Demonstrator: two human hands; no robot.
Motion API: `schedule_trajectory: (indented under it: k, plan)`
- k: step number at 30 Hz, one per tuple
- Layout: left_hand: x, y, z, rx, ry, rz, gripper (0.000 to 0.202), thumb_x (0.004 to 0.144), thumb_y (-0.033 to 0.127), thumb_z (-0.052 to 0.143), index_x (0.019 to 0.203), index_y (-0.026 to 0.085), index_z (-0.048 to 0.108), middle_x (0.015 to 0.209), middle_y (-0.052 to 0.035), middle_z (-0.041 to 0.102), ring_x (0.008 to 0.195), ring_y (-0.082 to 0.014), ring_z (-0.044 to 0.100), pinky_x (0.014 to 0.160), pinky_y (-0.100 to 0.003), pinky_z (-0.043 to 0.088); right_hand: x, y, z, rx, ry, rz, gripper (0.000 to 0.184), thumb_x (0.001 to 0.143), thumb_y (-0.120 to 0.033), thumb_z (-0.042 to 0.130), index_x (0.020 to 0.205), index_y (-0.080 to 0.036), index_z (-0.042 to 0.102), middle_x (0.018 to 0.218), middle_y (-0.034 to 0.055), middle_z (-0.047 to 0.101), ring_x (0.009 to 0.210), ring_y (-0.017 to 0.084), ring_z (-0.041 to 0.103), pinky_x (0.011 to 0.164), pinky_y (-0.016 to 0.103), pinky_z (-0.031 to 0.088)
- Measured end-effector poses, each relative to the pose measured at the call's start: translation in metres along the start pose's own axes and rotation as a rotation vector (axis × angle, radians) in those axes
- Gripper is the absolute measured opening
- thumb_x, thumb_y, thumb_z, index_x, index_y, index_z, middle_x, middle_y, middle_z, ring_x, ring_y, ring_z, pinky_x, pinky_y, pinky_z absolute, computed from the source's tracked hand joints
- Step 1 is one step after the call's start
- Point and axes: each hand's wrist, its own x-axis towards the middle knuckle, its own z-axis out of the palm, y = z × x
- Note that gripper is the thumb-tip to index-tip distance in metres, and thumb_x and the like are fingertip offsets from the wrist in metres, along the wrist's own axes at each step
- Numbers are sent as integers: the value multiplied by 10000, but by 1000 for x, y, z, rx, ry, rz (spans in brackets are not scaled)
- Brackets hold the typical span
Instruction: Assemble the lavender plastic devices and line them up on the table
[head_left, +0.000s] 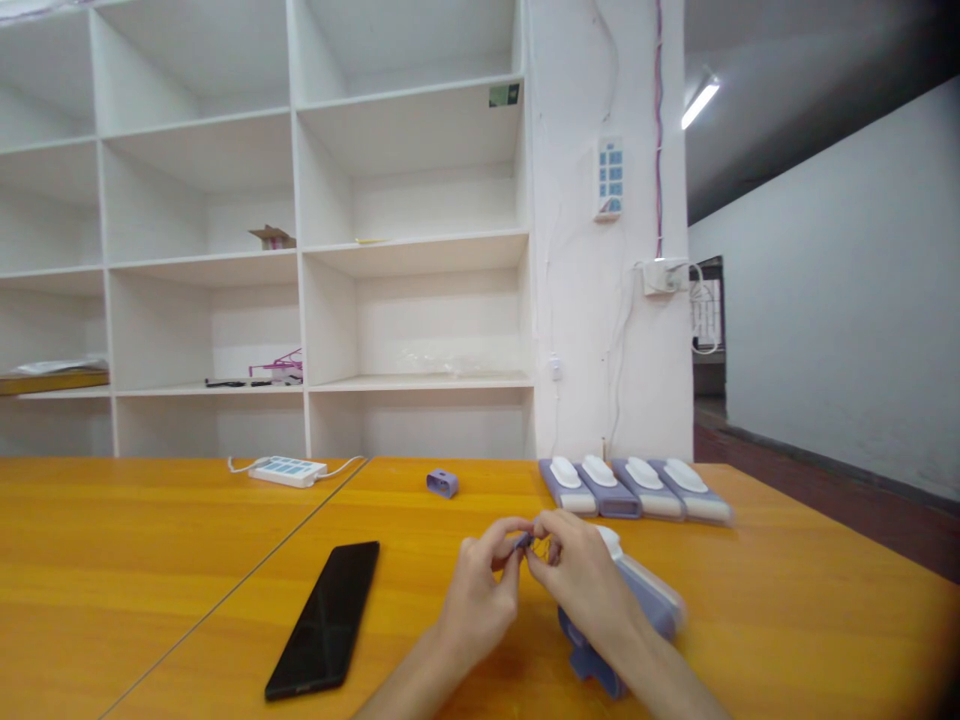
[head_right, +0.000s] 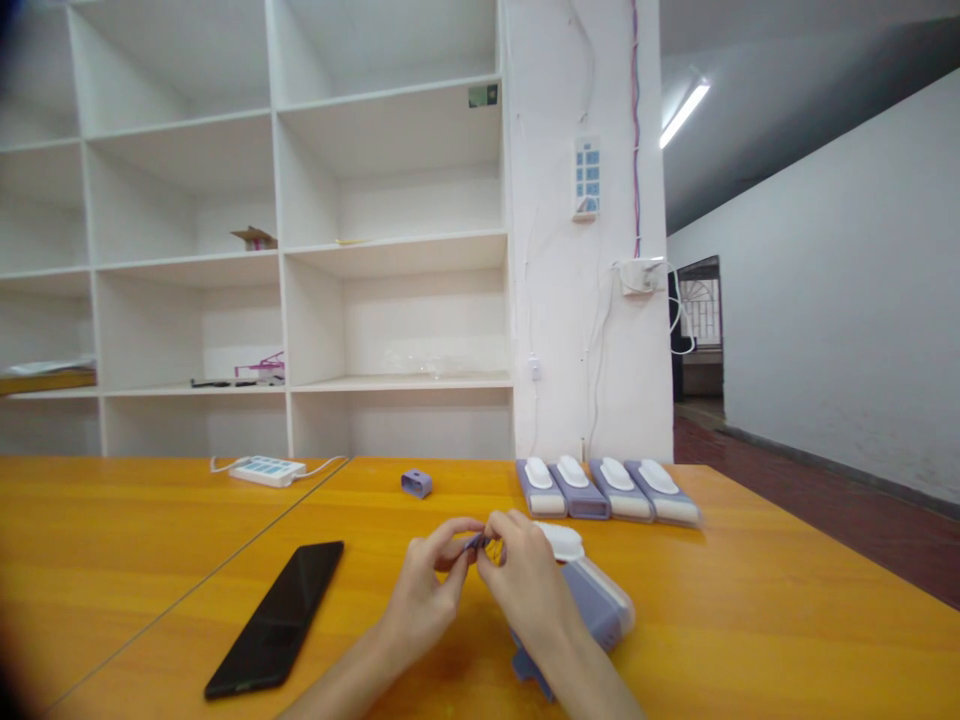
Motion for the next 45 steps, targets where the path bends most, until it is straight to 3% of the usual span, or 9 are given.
schedule_trajectory:
  k: [12, 19, 27, 36, 45]
  plan:
    - [-4, -5, 2, -8, 18, -12, 267, 940, 258, 549, 1185, 245, 655, 1059, -64, 755, 939, -215, 712, 877, -285, 531, -2, 10, -2, -32, -67, -155, 185, 922, -84, 494, 917, -212, 627, 935, 33, 608, 903, 201, 590, 816, 297, 448]
    - [-2, -4, 3, -28, 22, -33, 298, 930, 302, 570, 1202, 221, 660, 805, -38, 746, 726, -184, 685, 707, -251, 539, -2, 13, -9, -16, -84, -228, 221, 961, -117, 469, 874, -216, 646, 906, 27, 604, 865, 183, 580, 794, 290, 458]
    - [2, -5, 6, -267, 31, -105, 335, 887, 370, 647, 1170, 190, 664, 786, -46, 741, 754, -193, 693, 800, -311, 574, 6, 25, -21, 122, -147, -299, 209, 955, -150, 515, 884, -222, 698, 922, 24, 632, 887, 171, 599, 815, 280, 464]
    - [3, -9, 8, -416, 32, -153, 375, 867, 347, 694, 1183, 153, 636, 785, -51, 746, 777, -197, 705, 870, -386, 584, 5, 19, -18, 83, -164, -260, 236, 948, -130, 523, 886, -217, 734, 910, 36, 654, 869, 178, 612, 809, 277, 468]
    - [8, -16, 12, -426, 104, -193, 379, 851, 373, 695, 1151, 144, 666, 946, -111, 776, 871, -242, 731, 902, -412, 580, 0, 13, -19, 65, -147, -173, 183, 900, -163, 585, 1009, -243, 709, 950, 36, 665, 890, 194, 633, 802, 283, 478]
